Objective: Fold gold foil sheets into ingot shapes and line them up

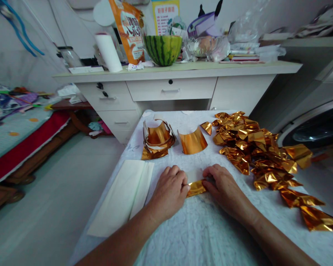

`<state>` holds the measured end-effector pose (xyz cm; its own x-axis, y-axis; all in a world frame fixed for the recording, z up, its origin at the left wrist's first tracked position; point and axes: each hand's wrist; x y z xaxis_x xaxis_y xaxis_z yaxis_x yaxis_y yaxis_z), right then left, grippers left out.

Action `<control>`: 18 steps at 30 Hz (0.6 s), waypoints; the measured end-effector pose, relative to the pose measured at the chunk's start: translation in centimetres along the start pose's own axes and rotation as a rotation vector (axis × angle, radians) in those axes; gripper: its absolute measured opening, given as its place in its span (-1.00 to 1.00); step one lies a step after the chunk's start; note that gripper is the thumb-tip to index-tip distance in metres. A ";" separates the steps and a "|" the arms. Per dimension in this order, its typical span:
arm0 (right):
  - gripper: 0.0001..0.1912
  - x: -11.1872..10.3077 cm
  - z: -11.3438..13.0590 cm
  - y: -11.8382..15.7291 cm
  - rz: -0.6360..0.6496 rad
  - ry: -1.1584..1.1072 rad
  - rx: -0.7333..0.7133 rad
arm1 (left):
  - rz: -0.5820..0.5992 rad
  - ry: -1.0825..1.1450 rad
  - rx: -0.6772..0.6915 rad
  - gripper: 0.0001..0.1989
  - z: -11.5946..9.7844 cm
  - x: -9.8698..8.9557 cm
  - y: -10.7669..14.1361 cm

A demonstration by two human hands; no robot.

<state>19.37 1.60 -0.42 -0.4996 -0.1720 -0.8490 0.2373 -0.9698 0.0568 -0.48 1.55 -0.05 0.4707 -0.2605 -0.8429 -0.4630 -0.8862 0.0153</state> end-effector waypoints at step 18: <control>-0.89 0.4 0.8 0.8 0.038 0.116 -0.123 | -0.001 0.065 0.066 -0.80 0.4 0.4 -0.1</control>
<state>18.72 0.60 -0.26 -0.3909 -0.1799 -0.9027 0.3579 -0.9332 0.0310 -0.56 1.69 -0.59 0.5183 -0.2859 -0.8060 -0.5101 -0.8598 -0.0229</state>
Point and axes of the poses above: each hand's wrist, its own y-axis away from the middle knuckle, its own x-axis out of the palm, z = x × y, and after that the axes turned 5 degrees about z, right-handed
